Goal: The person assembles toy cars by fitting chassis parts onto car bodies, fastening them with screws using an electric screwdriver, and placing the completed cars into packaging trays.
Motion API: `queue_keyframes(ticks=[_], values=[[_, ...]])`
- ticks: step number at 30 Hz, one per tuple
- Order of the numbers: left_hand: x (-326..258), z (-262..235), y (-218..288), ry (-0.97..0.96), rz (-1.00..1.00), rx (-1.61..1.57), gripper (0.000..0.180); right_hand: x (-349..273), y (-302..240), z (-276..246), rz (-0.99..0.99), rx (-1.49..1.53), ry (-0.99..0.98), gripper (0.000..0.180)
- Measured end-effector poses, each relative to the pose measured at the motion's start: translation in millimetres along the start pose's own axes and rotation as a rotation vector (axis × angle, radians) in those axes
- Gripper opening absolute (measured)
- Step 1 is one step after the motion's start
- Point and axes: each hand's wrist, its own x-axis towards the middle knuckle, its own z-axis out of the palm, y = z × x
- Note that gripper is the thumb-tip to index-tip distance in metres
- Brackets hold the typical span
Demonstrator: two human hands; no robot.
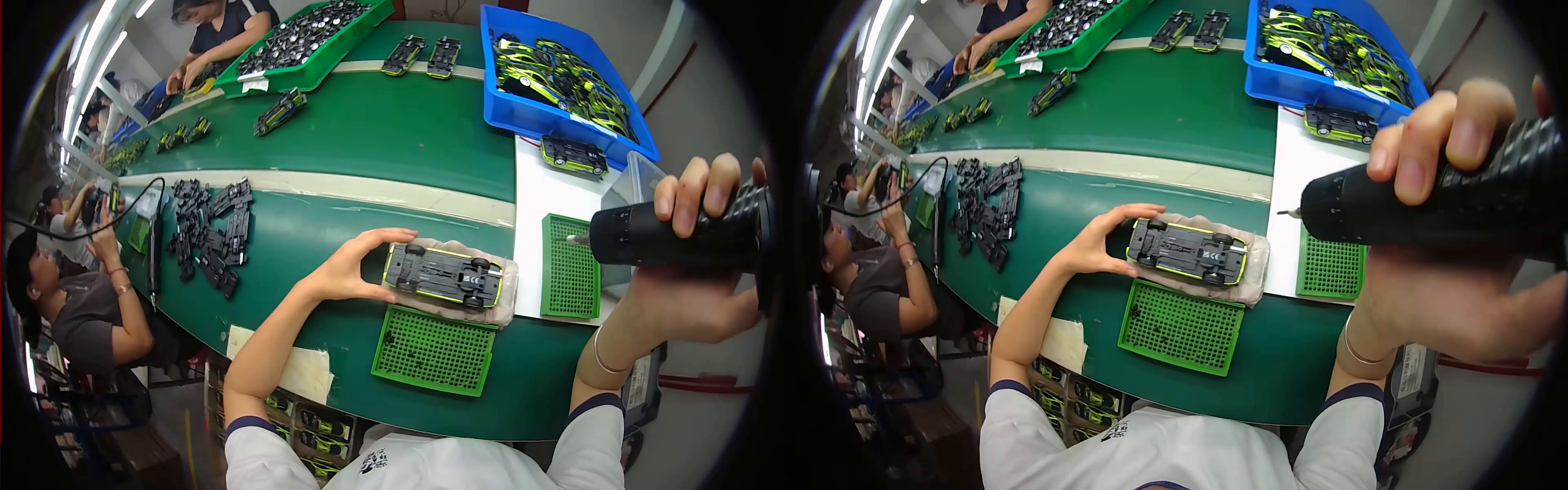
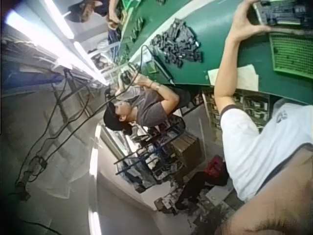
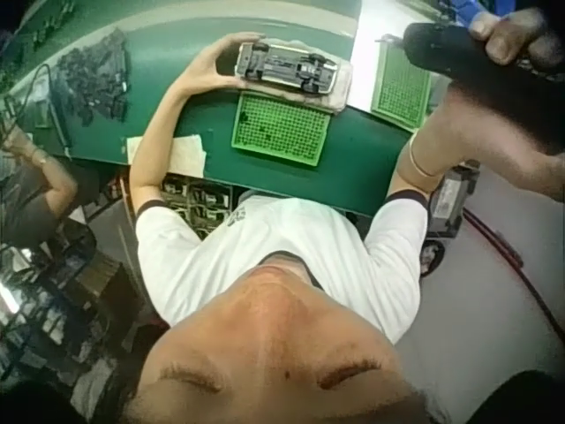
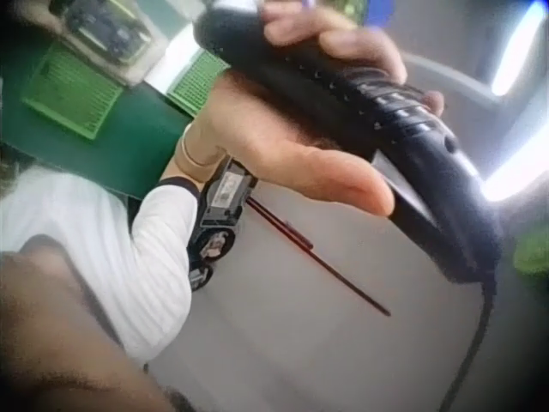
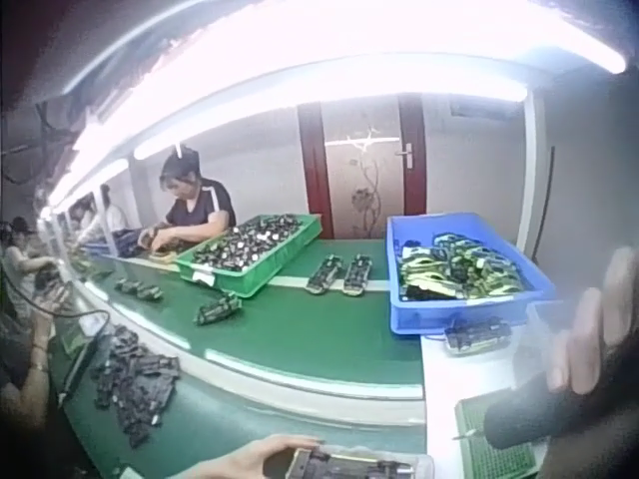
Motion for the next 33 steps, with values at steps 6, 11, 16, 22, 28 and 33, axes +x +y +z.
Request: queue_keyframes(ticks=[6,11,16,22,28,33], values=[[1.7,4.8,-1.3,0.074,0.051,-0.026,0.074,-18.7,9.3,20.4,0.09,0.007,-0.115,0.067],[-7.1,0.9,-0.9,0.175,0.276,0.174,0.05,-54.7,25.9,32.7,0.186,0.032,-0.193,0.087],[-4.6,5.4,-4.5,0.228,0.388,0.286,0.041,-76.9,20.1,30.1,0.308,-0.052,-0.218,0.085],[-3.3,6.2,-0.6,0.24,0.388,0.351,0.032,-97.2,22.2,23.3,0.354,-0.028,-0.257,0.084],[-3.9,7.4,-2.2,0.264,0.387,0.242,0.034,-112.9,36.4,26.0,0.398,-0.089,-0.334,0.077],[-3.2,9.7,-4.2,0.266,0.369,0.178,0.034,-125.3,44.5,19.5,0.494,-0.115,-0.413,0.075]])
